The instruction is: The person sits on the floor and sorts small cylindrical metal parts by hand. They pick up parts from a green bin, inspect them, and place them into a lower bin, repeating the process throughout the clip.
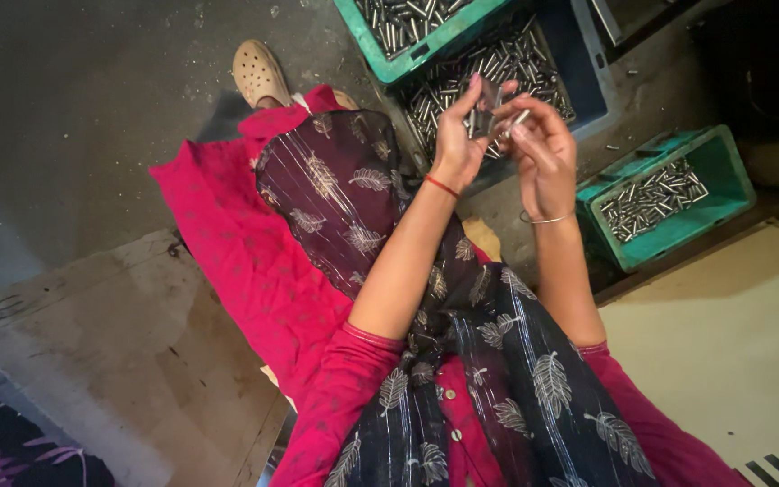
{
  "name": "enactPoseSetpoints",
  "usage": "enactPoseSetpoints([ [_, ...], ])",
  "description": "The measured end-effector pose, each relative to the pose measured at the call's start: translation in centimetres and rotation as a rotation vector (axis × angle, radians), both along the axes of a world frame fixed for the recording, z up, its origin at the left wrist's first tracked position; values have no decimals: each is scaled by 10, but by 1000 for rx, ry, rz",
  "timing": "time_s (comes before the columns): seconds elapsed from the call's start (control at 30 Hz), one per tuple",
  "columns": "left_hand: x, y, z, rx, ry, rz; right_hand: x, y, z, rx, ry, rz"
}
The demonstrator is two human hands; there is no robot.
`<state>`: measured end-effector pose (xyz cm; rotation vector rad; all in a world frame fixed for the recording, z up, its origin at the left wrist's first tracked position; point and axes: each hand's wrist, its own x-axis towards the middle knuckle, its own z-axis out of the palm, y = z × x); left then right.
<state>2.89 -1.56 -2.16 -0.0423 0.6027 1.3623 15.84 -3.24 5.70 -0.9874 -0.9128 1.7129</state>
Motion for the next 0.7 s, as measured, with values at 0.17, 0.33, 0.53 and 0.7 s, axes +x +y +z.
enactPoseSetpoints([
  [0.17,1,0,1,70,65,-38,-1,2,-15,15,73,-76],
  [0.33,1,0,3,42,146,-74,3,6,-30,45,2,-56],
  [0.53,6,0,0,60,177,-73,9,12,-38,42,-167,-44],
  [0.7,1,3,1,77,54,54,11,4,-15,254,-410,-39],
])
